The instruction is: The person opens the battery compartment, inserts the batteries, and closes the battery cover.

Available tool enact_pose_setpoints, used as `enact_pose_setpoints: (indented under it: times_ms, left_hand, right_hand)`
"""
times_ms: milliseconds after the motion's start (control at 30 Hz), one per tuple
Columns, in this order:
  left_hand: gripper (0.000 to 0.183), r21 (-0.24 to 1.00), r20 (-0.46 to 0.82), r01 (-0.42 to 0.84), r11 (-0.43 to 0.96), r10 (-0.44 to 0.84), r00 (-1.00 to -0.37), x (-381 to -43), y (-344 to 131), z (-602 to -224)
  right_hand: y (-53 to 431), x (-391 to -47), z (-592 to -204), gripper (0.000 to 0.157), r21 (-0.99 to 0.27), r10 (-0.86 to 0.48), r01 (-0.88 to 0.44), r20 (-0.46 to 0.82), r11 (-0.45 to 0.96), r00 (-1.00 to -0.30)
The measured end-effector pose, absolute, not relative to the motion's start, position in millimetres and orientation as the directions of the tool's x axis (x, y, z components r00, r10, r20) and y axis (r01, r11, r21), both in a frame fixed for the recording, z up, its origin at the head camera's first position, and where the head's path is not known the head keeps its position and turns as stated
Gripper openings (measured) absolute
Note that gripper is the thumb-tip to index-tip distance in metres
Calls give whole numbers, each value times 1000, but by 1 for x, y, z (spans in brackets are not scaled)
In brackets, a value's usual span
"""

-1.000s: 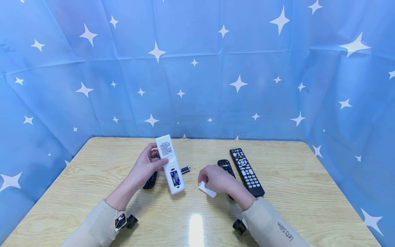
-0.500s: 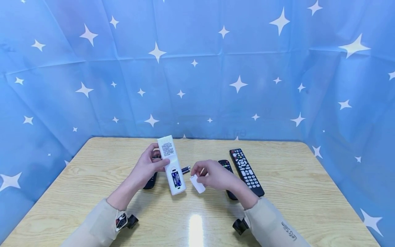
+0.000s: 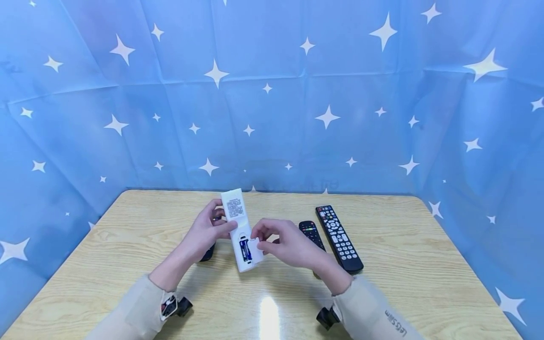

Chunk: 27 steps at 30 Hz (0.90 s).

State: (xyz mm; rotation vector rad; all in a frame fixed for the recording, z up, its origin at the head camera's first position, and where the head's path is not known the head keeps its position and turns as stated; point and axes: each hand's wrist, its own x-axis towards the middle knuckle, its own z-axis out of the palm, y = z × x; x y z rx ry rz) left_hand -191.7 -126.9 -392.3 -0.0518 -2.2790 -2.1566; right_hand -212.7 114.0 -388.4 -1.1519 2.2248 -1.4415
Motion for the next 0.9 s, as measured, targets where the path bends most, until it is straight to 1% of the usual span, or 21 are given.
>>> enact_pose_setpoints:
  times_ms: [400,900]
  left_hand:
    - [52,998,17,20,59,39,-999,-190,-123,-391]
    - [49,998,25,28,52,48,-999,-191,-120,-390]
  right_hand:
    - [107,-207,-391,13,-874,-718,-458,216,159,-662]
    - [107,-206,-393,17,-825,-711,-532,257,191,-655]
